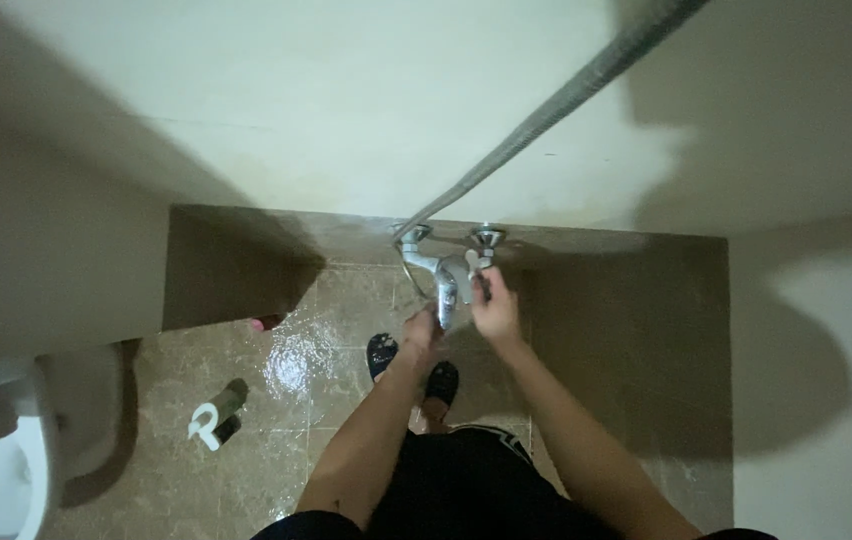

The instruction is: Repairing or adjusting the handle of a shower faucet using a small white plastic tool.

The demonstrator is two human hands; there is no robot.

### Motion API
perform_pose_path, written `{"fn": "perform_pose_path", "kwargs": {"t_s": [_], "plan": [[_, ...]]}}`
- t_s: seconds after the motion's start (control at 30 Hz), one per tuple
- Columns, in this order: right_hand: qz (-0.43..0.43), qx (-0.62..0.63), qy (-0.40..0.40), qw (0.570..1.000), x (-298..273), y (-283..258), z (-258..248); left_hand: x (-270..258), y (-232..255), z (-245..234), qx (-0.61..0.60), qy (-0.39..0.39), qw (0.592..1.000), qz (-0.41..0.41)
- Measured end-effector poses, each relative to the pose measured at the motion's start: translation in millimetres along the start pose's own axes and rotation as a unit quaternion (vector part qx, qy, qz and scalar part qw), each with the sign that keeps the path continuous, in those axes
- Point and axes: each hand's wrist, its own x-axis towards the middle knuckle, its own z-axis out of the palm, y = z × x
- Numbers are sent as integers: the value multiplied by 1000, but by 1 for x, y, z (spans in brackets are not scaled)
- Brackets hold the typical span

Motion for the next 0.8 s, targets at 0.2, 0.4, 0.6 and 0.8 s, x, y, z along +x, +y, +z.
{"fn": "perform_pose_path", "kwargs": {"t_s": [0.2, 0.4, 0.6, 0.8], "plan": [[-10, -37, -49, 998, 29, -8, -15, 30, -19, 3, -34, 8, 999, 24], [-42, -14, -59, 997, -11, 59, -13, -23, 10, -23, -19, -66, 995, 74], [69, 46, -50, 995, -113, -15, -26, 36, -32, -21, 7, -28, 994, 104], [-53, 3, 98, 994, -104, 17, 59, -49, 5, -37, -73, -22, 992, 103]]}}
